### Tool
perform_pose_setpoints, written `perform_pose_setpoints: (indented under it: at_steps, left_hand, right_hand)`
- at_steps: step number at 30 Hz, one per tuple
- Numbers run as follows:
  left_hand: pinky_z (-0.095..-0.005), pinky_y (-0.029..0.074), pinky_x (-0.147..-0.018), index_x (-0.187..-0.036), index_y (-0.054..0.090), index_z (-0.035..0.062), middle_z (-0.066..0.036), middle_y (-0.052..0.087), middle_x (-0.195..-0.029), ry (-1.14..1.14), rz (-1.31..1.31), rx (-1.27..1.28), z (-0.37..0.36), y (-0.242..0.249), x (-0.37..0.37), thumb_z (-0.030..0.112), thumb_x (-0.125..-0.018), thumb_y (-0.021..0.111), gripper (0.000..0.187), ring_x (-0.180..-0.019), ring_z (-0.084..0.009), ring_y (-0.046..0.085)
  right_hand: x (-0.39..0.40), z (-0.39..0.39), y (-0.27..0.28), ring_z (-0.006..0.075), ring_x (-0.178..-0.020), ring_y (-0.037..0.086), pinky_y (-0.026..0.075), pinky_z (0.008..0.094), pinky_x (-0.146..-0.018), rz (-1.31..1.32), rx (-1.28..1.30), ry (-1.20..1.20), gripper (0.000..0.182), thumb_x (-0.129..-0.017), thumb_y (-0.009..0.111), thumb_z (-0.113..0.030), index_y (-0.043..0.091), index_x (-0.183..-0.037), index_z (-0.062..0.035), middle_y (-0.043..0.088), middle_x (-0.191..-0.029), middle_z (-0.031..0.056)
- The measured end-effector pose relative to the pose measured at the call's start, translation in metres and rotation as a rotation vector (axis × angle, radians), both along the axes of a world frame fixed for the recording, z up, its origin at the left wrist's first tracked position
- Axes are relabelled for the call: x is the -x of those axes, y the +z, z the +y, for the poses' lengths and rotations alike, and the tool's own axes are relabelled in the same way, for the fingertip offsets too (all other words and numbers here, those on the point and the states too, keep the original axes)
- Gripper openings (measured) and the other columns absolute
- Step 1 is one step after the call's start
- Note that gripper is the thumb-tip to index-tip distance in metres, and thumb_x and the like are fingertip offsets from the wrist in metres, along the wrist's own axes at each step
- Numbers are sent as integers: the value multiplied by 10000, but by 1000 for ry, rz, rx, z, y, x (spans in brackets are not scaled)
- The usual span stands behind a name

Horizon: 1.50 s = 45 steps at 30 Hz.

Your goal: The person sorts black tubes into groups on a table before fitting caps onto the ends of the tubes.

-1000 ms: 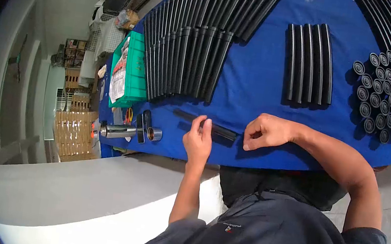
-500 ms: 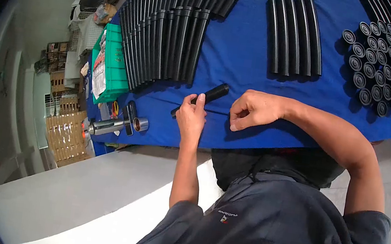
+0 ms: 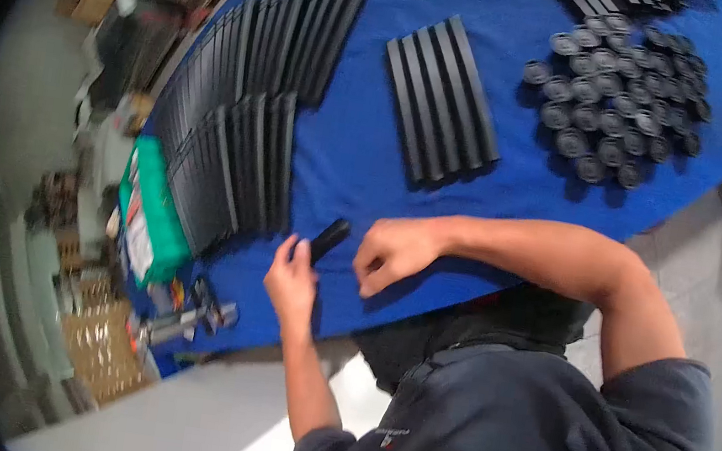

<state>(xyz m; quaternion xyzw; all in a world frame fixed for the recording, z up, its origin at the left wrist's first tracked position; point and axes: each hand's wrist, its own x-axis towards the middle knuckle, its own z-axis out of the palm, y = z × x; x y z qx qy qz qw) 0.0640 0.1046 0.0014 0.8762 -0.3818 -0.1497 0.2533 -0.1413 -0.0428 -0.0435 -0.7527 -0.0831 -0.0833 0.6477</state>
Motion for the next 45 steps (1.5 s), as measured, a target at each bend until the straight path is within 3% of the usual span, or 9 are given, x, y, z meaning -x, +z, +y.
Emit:
perform_pose_setpoints:
  at_steps: [6, 11, 14, 16, 18, 30, 35, 41, 45]
  left_hand:
    - [-257, 405, -538, -1235, 681, -18, 8, 516, -567, -188, -10, 189, -61, 39, 34, 154, -928, 768, 362, -558, -43, 449]
    - [-222, 489, -692, -1238, 689, 19, -1, 645, -894, -719, 70, 372, -151, 75, 122, 2, -884, 768, 363, -782, -63, 575]
    - [-304, 554, -774, -1232, 683, 30, -120, 686, -1113, -1105, -98, 393, -208, 69, 166, 72, -823, 796, 426, -920, -186, 666]
    - [-416, 507, -979, -1277, 655, 49, -170, 672, -1231, -1248, -292, 389, -240, 54, 189, 165, -807, 786, 501, -1140, -357, 630]
    - [-429, 465, -1064, -1345, 594, 47, -162, 647, -1288, -1319, -328, 334, -264, 31, 206, 188, -809, 789, 587, -1219, -355, 588]
    - [-452, 506, -977, -1179, 656, 42, -162, 690, -1118, -1275, -346, 371, -291, -2, 235, 160, -816, 726, 388, -1087, -364, 624]
    - [-439, 513, -974, -1167, 683, 27, -187, 699, -1110, -1060, -295, 539, -234, 53, 155, 150, -798, 767, 398, -1073, -374, 649]
    - [-350, 567, -822, -1172, 698, 16, -156, 711, -1088, -658, -162, 222, -158, 47, 56, 98, -821, 773, 369, -909, -235, 714]
    - [-424, 544, -895, -1145, 676, -6, -198, 690, -1093, -734, -229, 189, -139, 21, 41, 97, -805, 753, 363, -982, -380, 684]
  right_hand:
    - [2, 0, 8, 226, -736, 686, 520, 396, -699, 82, -30, 5, 313, -894, 741, -324, 756, -897, -11, 733, -787, 113]
    - [-3, 3, -3, 204, -721, 671, 513, 389, -676, 54, -41, 10, 332, -889, 738, -336, 750, -887, -4, 723, -773, 106]
    - [6, -2, 10, 195, -707, 645, 505, 366, -668, 154, -118, 31, 322, -890, 721, -330, 736, -883, -8, 683, -740, 74]
    - [5, 0, 7, 185, -697, 644, 512, 357, -651, 151, -154, 21, 319, -885, 732, -322, 720, -885, -4, 679, -752, 73]
    - [-3, 6, -4, 175, -660, 648, 527, 353, -615, 110, -233, 9, 326, -872, 756, -321, 696, -852, -1, 669, -739, 78]
    - [7, 8, -8, 170, -646, 563, 477, 362, -619, 34, -231, -88, 235, -850, 738, -239, 683, -809, -14, 618, -695, 44]
    - [-7, 6, -11, 193, -670, 616, 494, 377, -648, 45, -219, 1, 281, -861, 739, -284, 727, -852, -3, 681, -718, 94]
    - [4, -5, 10, 190, -752, 700, 532, 363, -693, 94, -17, 16, 281, -907, 747, -287, 769, -969, -14, 758, -851, 113]
    - [5, -4, 11, 179, -742, 695, 531, 357, -688, 92, -47, -3, 263, -904, 749, -277, 773, -950, -20, 755, -839, 105]
